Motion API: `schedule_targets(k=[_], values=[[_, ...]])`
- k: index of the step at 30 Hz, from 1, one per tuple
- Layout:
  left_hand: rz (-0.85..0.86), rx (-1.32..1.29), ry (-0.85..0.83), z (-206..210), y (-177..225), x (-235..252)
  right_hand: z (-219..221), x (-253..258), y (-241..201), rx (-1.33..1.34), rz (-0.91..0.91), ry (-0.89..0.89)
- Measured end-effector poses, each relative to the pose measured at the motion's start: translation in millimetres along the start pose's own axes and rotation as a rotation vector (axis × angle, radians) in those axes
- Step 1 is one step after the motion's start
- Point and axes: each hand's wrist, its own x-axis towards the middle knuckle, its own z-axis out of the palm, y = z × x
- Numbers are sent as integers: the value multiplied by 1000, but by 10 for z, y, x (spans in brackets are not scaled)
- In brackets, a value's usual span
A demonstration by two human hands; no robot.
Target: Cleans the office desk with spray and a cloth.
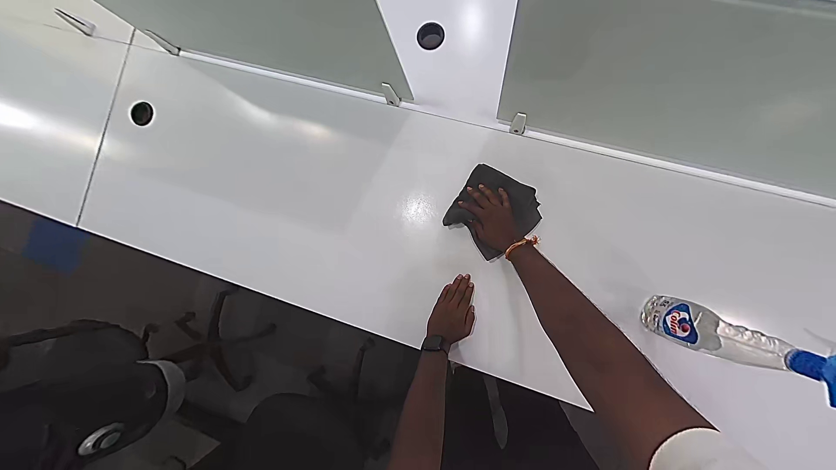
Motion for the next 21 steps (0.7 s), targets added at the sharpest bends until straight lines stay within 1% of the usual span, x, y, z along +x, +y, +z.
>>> schedule_targets(k=[6,9,11,15,21], values=[[8,3,16,25,-11,-12,-10,-445,40,-103,123,-2],[18,-4,33,35,-18,-3,14,-797,-71,-126,215,8],[24,-17,42,37,-27,-7,105,-1063,-173,-129,268,24],[30,-36,56,31,-31,1,301,-1698,-488,-115,366,0],[33,-46,40,13,-27,7,587,-2981,-1182,-69,483,6]])
